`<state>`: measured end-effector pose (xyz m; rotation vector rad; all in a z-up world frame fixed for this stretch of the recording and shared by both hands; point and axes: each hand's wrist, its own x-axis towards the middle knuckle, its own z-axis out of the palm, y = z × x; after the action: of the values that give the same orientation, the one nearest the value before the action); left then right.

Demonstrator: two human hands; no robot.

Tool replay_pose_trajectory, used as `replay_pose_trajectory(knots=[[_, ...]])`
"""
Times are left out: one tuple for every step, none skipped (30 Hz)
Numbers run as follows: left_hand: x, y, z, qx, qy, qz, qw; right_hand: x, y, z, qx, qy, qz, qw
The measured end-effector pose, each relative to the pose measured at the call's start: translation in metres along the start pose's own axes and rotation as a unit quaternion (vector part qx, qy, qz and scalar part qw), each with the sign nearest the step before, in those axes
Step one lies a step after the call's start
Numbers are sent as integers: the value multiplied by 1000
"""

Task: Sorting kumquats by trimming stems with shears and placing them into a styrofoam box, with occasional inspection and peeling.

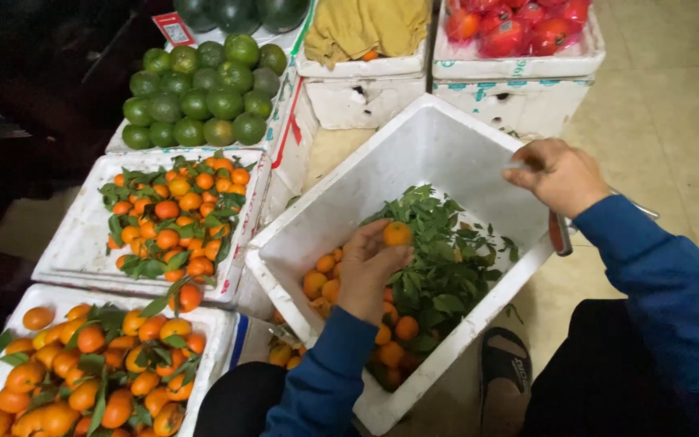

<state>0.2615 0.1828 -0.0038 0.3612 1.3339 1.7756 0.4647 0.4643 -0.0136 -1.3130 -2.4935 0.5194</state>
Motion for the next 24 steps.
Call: replay_pose_trajectory(knots=[[3,-5,-3,1,3,0,1000,-13,-21,2,2,-2,-1,1000],[6,-10,-5,7,-26,21,999,-25,-41,4,162,-2,-55,985],[9,-15,-7,13,-55,41,998,-38,-61,6,316,-2,-105,943],[8,-14,-5,15,-53,39,998,-48,-80,1,318,-4,-104,942],[6,-13,-3,40,-48,49,997,-57,-99,-3,348,-34,-128,928],[4,-11,-1,65,-43,59,995,-67,-118,-8,377,-65,-150,912],[1,-9,1,64,-36,59,996,-67,-123,-4,378,-70,-152,911],[-2,-6,2,97,-36,80,991,-68,-129,1,378,-66,-170,908],[-5,-4,3,129,-32,102,986,-68,-136,5,378,-66,-190,904],[-5,-6,2,127,-22,103,986,-70,-140,4,379,-74,-194,902],[-6,-8,1,136,-18,110,985,-70,-145,3,362,-79,-203,906],[-7,-10,-1,144,-14,116,983,-71,-151,3,345,-83,-212,911],[-9,-8,-4,143,0,119,983,-71,-157,3,347,-94,-221,907],[-12,-7,-7,154,7,129,980,-72,-162,2,320,-93,-228,915],[-14,-4,-11,167,13,139,976,-72,-169,3,295,-90,-235,922],[-19,1,-13,168,27,142,975,-69,-174,5,299,-99,-244,917],[-25,7,-16,186,35,146,971,-68,-179,10,319,-117,-248,907],[-31,12,-19,203,42,150,967,-66,-184,13,337,-135,-252,897],[-34,15,-24,208,54,149,965,-67,-191,15,345,-142,-256,892],[-37,17,-27,226,77,158,958,-67,-198,15,345,-148,-269,887],[-40,21,-31,246,97,168,950,-67,-205,15,347,-150,-279,883],[-44,24,-35,255,105,167,947,-68,-211,18,356,-154,-282,877],[-48,27,-39,255,114,172,945,-70,-217,21,347,-153,-301,875],[-51,30,-42,256,122,177,943,-71,-222,23,338,-153,-319,872]])
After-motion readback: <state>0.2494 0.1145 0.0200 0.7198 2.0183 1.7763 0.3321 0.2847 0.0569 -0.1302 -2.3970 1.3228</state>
